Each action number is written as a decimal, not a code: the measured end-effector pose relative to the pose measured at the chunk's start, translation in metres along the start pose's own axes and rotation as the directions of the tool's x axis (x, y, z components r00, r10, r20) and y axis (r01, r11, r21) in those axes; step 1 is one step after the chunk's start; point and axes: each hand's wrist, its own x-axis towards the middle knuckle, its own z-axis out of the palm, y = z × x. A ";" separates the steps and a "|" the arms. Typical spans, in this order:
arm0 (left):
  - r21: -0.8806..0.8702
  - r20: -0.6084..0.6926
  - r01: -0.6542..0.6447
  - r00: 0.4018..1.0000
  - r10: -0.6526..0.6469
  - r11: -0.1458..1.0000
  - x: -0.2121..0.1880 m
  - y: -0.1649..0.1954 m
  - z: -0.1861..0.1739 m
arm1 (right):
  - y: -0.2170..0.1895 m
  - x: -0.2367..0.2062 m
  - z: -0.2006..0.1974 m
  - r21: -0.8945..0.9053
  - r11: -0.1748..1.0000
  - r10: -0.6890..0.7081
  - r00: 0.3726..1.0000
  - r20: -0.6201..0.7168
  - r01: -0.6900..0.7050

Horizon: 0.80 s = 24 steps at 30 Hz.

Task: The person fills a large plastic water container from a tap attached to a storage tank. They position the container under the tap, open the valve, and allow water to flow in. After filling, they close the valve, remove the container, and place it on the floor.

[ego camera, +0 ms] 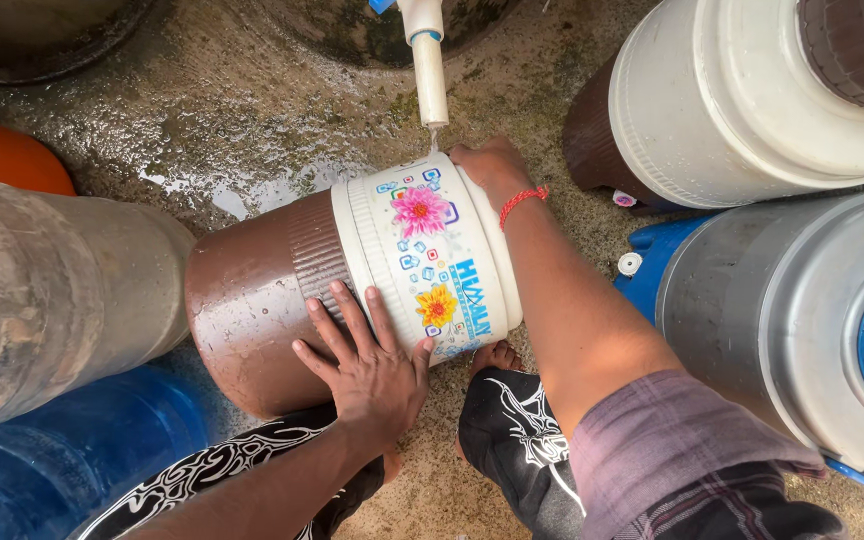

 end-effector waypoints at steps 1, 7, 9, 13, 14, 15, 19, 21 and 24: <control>0.000 0.011 0.016 1.000 -0.016 1.000 0.005 -0.001 -0.001 | -0.002 0.002 0.003 -0.101 0.994 -0.037 0.999 -0.019 0.035; -0.130 -0.134 0.028 0.990 -0.045 0.991 0.059 -0.024 -0.022 | -0.024 0.007 0.022 -0.311 0.925 -0.245 0.968 -0.048 0.218; -0.179 -0.097 0.055 0.993 -0.073 0.982 0.084 -0.032 -0.036 | -0.032 0.002 0.024 -0.308 0.912 -0.302 0.951 -0.059 0.270; -0.239 -0.134 0.078 0.984 -0.113 0.968 0.139 -0.044 -0.058 | -0.038 -0.017 0.023 -0.295 0.898 -0.375 0.918 -0.127 0.326; -0.232 -0.136 0.080 0.984 -0.114 0.969 0.153 -0.047 -0.061 | -0.037 -0.023 0.023 -0.290 0.897 -0.386 0.911 -0.145 0.333; -0.225 -0.133 0.084 0.984 -0.116 0.971 0.166 -0.051 -0.063 | -0.034 -0.030 0.023 -0.280 0.872 -0.455 0.876 -0.161 0.402; -0.197 -0.101 0.053 0.992 -0.074 0.979 0.213 -0.062 -0.079 | -0.008 -0.064 0.025 -0.298 0.740 -0.668 0.709 -0.225 0.603; -0.182 -0.034 0.076 0.996 -0.083 0.980 0.239 -0.061 -0.091 | 0.008 -0.082 0.027 -0.363 0.698 -0.711 0.660 -0.243 0.617; -0.052 -0.077 0.126 0.989 -0.130 0.991 0.267 -0.058 -0.103 | 0.039 -0.114 0.033 -0.464 0.696 -0.694 0.679 -0.240 0.547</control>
